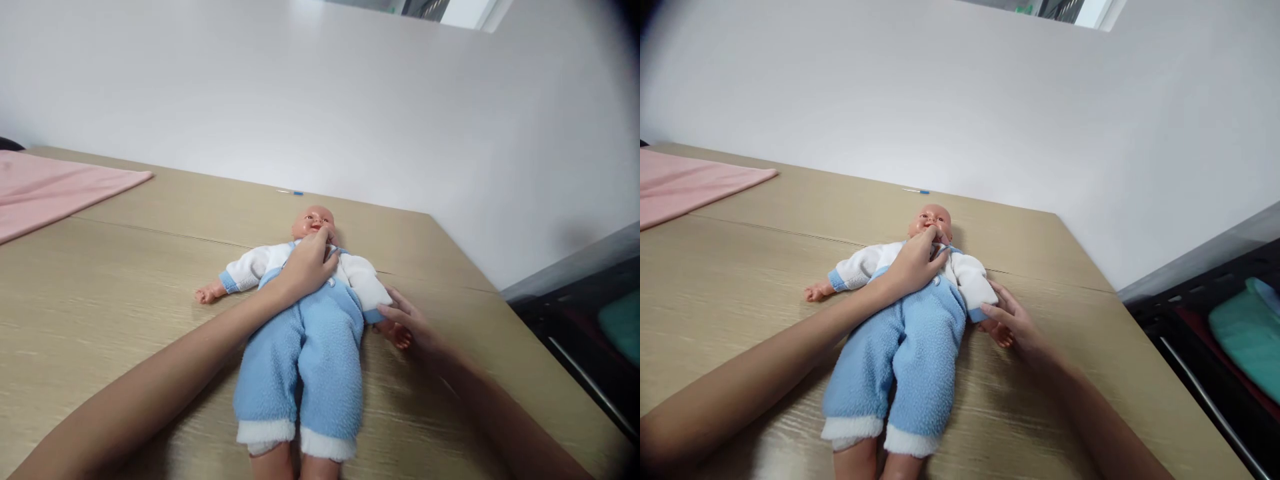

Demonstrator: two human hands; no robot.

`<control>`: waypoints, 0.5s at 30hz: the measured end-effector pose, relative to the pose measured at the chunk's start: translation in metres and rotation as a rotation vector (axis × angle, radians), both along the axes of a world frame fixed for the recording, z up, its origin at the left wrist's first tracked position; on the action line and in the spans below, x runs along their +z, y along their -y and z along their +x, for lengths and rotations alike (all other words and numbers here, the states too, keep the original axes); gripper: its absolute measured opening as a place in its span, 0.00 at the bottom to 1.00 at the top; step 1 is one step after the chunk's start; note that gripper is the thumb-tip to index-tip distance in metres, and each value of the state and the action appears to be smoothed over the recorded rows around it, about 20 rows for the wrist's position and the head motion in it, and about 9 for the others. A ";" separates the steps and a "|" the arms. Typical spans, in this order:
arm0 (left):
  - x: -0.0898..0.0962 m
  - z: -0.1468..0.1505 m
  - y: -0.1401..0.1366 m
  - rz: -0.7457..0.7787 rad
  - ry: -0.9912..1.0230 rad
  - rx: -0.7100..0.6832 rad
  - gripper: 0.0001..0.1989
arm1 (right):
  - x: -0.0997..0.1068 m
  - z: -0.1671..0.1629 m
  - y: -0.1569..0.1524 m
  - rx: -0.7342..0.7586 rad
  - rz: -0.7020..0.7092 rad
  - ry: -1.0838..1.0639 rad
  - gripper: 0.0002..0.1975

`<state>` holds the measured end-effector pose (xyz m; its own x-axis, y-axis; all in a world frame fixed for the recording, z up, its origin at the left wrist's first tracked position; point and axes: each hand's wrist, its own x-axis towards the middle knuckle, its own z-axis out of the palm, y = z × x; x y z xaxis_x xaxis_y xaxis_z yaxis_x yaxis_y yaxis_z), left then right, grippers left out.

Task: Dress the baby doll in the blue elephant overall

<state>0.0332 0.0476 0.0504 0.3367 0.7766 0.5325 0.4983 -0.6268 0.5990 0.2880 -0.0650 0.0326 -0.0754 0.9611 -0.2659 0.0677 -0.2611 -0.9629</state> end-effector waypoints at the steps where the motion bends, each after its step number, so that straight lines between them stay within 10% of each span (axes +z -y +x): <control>1: 0.000 0.000 0.000 0.003 -0.007 0.002 0.05 | 0.003 0.003 -0.002 0.000 0.020 0.036 0.41; 15: -0.001 0.001 0.000 0.024 -0.111 0.024 0.06 | 0.005 0.074 -0.029 -0.004 0.149 0.370 0.28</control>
<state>0.0338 0.0474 0.0496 0.3762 0.7724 0.5117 0.5756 -0.6276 0.5242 0.3620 -0.0360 0.0381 0.0032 0.9912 -0.1323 0.4168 -0.1215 -0.9009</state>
